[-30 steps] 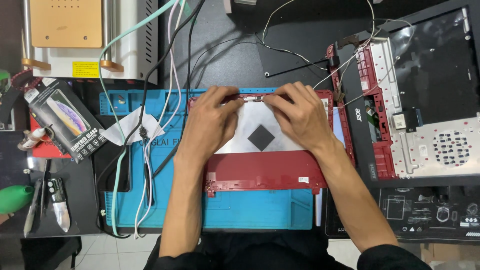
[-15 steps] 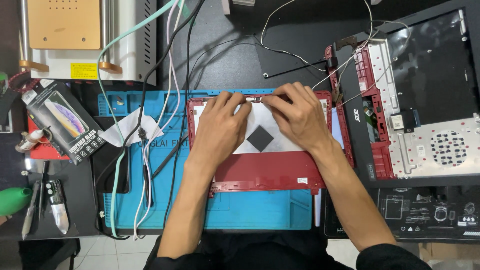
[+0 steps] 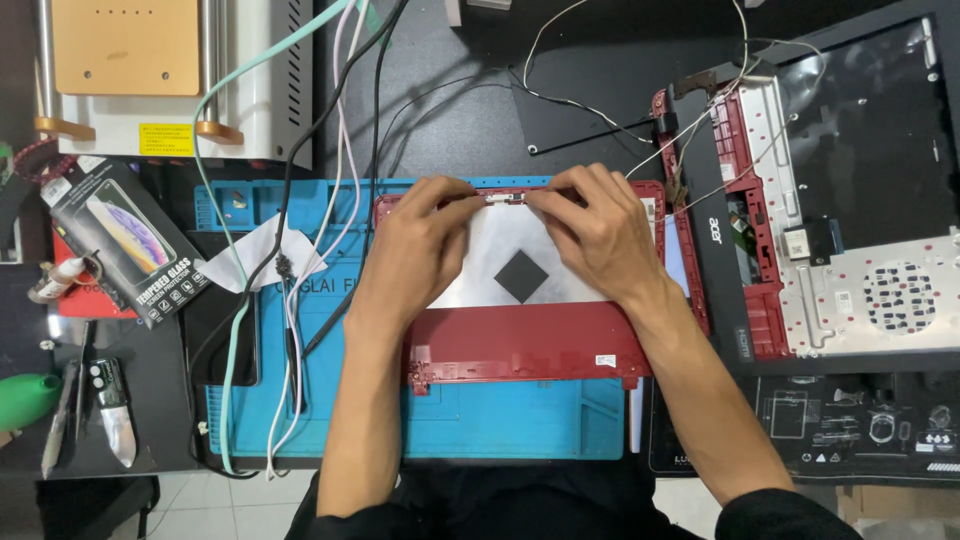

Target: The person handles a disassembled black Acer laptop, removing a silver hard drive and placing it aside. They then manipulate the red and black laptop casing components, aligning the screen bezel and connecting internal wires to the motherboard.

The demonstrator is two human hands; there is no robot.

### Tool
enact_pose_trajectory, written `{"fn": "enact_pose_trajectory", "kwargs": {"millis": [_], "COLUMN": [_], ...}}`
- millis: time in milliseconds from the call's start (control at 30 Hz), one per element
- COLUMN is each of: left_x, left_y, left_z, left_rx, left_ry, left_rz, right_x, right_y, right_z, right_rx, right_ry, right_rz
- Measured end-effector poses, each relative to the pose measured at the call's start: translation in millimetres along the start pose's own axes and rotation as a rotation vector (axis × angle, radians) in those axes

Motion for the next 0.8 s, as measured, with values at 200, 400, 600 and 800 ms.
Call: {"fn": "enact_pose_trajectory", "kwargs": {"millis": [200,400,600,800], "left_x": [9,19,16,16], "left_y": [2,4,9,7], "left_z": [1,0,0,3], "left_rx": [0.037,0.063,0.075,0.049], "left_ry": [0.015,0.025,0.015,-0.015], "left_rz": [-0.205,-0.337,-0.319,-0.287], "right_x": [1,2,5,9], "right_y": [-1,-7,-4,0], "right_z": [0,-3,-1,1], "right_rx": [-0.006,-0.058,-0.056,-0.035], "right_ry": [-0.006,-0.005,-0.026,-0.010], "right_rz": [0.014,0.045,0.064,0.046]}}
Point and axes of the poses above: each hand's wrist, its own z-axis away from the middle knuckle, its own x-axis out of the palm, y = z × x, the point moved 4 cm from there along -z, towards the middle knuckle, and after that the axes turned 10 degrees about -x, right-handed, at the moved point
